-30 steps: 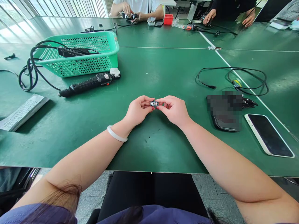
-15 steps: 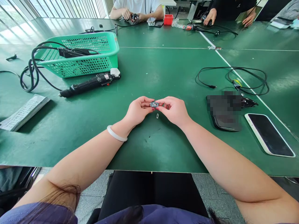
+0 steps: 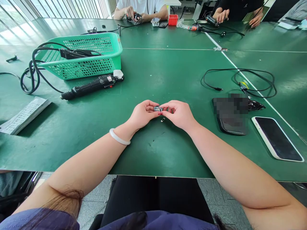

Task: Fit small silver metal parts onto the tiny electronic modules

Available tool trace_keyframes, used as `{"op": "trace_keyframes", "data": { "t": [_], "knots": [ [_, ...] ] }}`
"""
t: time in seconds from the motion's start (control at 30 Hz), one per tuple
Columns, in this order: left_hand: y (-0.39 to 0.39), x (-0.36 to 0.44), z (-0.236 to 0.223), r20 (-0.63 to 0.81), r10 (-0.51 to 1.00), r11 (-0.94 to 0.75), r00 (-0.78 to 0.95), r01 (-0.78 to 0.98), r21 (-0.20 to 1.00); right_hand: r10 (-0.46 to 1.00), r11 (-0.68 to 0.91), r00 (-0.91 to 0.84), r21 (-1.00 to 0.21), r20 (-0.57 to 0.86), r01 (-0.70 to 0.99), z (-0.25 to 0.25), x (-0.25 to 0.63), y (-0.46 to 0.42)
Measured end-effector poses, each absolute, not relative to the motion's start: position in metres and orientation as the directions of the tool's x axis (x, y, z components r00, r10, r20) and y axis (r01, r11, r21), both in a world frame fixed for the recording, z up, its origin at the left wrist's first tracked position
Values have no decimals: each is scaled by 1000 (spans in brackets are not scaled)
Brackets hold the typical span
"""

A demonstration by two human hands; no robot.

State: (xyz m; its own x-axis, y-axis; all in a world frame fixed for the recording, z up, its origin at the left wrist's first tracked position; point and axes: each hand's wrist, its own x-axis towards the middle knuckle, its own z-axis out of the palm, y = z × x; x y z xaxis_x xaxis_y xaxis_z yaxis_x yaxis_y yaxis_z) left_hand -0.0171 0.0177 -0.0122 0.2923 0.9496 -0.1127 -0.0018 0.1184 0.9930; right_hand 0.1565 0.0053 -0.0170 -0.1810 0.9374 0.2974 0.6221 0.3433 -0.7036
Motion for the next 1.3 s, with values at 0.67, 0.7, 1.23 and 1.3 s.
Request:
{"op": "trace_keyframes", "data": {
  "t": [0.67,0.7,1.23,1.3],
  "knots": [
    [21,-22,-5,-344,911,394,227,-235,889,879,442,-471,-499,75,745,-14,166,8],
    [21,-22,-5,-344,912,395,223,-247,885,881,441,-468,-489,74,753,-14,164,7],
    [-6,-2,0,-320,917,393,239,-391,832,883,416,-214,-485,417,770,-13,124,-13],
    [-4,-4,1,-345,921,389,180,-412,824,857,465,-242,-479,456,745,-15,127,-12]
  ]
}}
